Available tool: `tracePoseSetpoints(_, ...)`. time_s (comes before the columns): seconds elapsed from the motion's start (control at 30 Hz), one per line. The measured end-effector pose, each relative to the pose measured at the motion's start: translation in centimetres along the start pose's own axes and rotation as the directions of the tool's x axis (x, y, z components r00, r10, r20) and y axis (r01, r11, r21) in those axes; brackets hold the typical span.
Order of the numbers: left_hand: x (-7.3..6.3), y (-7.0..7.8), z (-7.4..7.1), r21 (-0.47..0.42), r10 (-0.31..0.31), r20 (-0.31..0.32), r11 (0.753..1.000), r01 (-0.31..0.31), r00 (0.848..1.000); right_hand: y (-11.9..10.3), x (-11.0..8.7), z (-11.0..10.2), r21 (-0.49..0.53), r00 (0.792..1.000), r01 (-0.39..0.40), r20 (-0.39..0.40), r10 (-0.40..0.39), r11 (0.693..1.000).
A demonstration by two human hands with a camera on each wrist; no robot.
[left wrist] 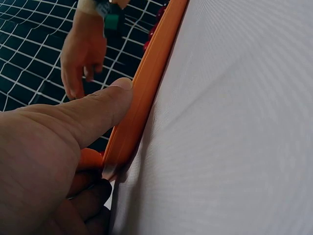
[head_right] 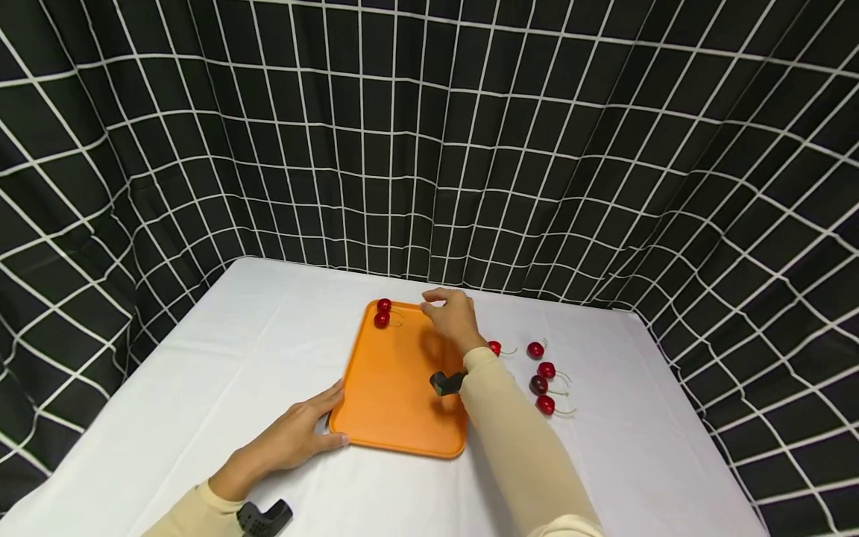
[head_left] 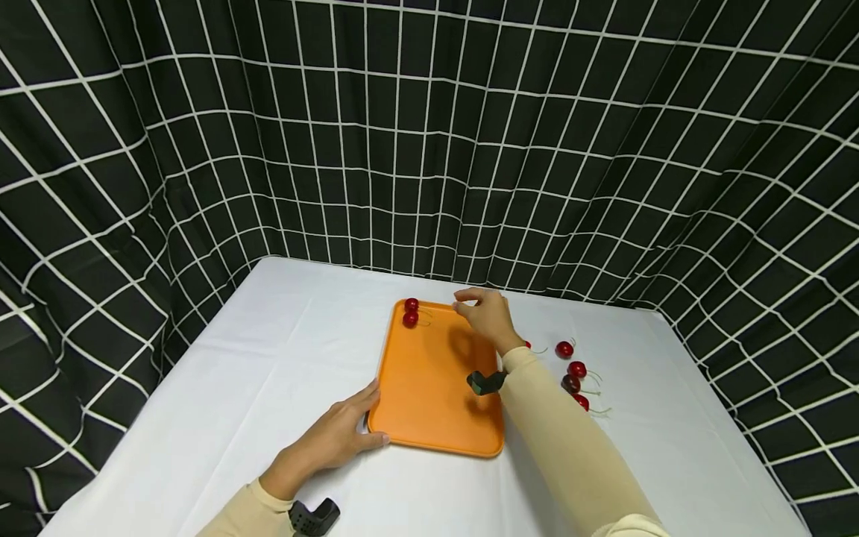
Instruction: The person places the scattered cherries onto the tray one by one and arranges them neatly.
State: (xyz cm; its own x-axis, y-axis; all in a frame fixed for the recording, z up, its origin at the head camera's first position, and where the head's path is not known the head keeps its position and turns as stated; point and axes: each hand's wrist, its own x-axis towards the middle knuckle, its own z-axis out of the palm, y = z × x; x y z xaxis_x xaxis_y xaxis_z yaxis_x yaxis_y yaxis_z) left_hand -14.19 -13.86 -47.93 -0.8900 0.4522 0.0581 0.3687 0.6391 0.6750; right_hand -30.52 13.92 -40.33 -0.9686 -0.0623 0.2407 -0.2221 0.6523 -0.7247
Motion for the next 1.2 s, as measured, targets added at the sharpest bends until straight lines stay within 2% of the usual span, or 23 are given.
tracePoseSetpoints(0.2,0.0,0.1,0.0,-0.002,0.005,-0.007,1.0,-0.005,1.0,-0.8,-2.1,-4.9,0.126,0.996,0.086,-0.024,-0.084,0.988)
tracePoseSetpoints(0.4,-0.1,0.0,0.2,-0.024,-0.001,0.006,1.0,0.001,1.0,-1.0,-4.9,-8.4,0.176,0.985,0.17,-0.054,-0.163,0.97)
tracePoseSetpoints(0.5,-0.2,-0.1,0.3,-0.028,0.002,0.013,1.0,-0.002,1.0,-0.7,-6.6,-10.1,0.183,0.983,0.177,-0.079,-0.166,0.967)
tracePoseSetpoints(0.63,-0.2,-0.1,0.3,-0.022,0.012,0.007,1.0,-0.012,1.0,-2.1,-9.5,-12.9,0.148,0.98,0.178,-0.122,-0.16,0.973)
tracePoseSetpoints(0.73,-0.1,0.0,0.2,-0.019,0.015,0.0,1.0,-0.015,1.0,-2.0,-11.0,-14.5,0.111,0.968,0.196,-0.177,-0.175,0.974)
tracePoseSetpoints(0.77,-0.2,0.0,0.2,-0.02,0.015,-0.002,1.0,-0.015,1.0,-1.3,-11.1,-14.8,0.098,0.963,0.203,-0.202,-0.181,0.974)
tracePoseSetpoints(0.9,-0.2,-0.1,0.2,-0.023,0.009,-0.002,1.0,-0.009,1.0,1.0,-12.1,-15.9,0.086,0.958,0.164,-0.252,-0.138,0.983)
tracePoseSetpoints(1.1,-0.1,-0.2,0.3,-0.024,0.014,0.004,1.0,-0.014,1.0,4.6,-14.5,-16.2,0.055,0.963,-0.001,-0.269,0.016,0.999)
tracePoseSetpoints(1.2,0.0,-0.2,0.3,-0.024,0.012,0.004,1.0,-0.012,1.0,6.7,-15.5,-15.9,0.018,0.964,-0.057,-0.259,0.059,0.998)
